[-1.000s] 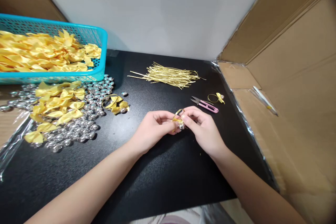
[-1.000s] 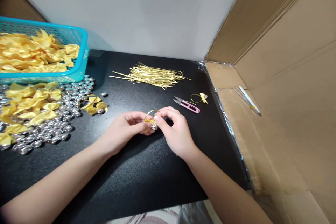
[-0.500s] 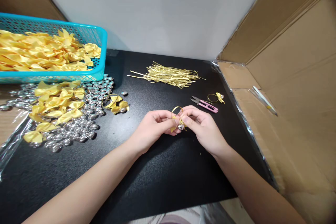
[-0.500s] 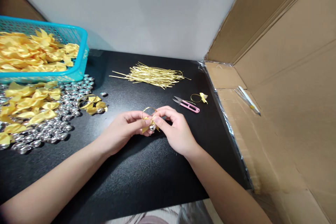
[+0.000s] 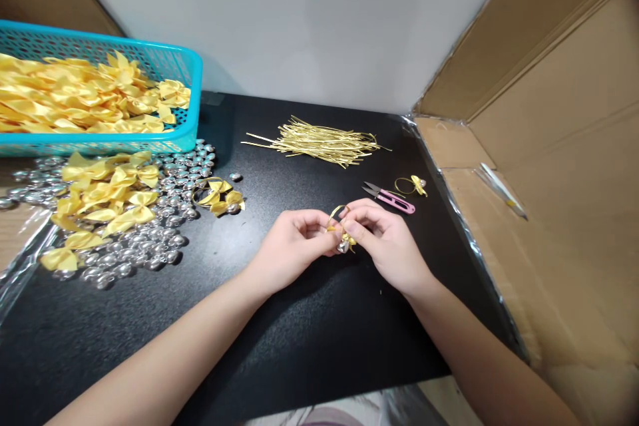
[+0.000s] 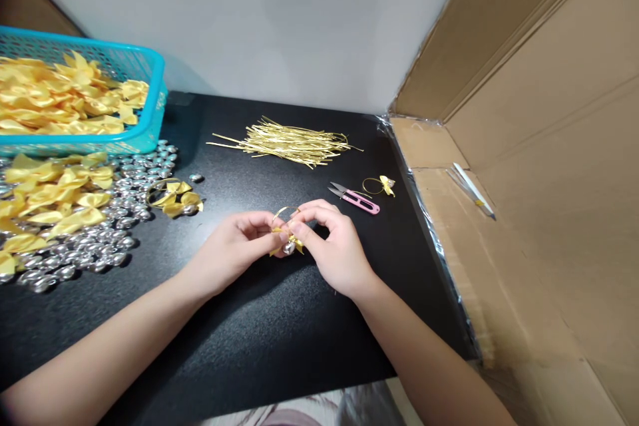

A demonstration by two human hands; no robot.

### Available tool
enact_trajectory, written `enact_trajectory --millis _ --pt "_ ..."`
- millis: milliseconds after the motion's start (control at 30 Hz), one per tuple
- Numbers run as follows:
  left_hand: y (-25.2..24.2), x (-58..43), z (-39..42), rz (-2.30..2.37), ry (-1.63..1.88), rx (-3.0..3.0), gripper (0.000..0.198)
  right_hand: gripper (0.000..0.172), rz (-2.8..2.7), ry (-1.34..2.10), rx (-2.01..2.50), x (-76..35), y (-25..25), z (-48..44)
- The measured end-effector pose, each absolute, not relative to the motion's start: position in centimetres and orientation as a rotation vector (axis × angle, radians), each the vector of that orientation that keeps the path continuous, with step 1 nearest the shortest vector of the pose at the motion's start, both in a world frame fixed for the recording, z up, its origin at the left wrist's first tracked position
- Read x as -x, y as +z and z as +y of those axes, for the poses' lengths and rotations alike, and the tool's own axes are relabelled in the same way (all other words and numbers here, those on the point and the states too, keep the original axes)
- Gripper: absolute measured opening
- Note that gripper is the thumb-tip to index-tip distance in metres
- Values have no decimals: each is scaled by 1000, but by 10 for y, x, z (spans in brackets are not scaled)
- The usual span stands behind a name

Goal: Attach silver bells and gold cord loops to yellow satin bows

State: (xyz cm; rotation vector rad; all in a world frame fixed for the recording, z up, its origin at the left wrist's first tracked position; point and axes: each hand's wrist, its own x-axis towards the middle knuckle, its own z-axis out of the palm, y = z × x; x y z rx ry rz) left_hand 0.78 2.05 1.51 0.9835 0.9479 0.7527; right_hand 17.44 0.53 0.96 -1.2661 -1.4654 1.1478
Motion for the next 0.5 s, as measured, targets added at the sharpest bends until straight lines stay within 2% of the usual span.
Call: enact_trajectory --millis 167,500 --pt "16 -8 20 974 774 -973 15 8 -1654 855 1328 -178 17 4" --pt "15 -7 22 994 755 -884 14 10 -1858 771 1283 -183 23 5"
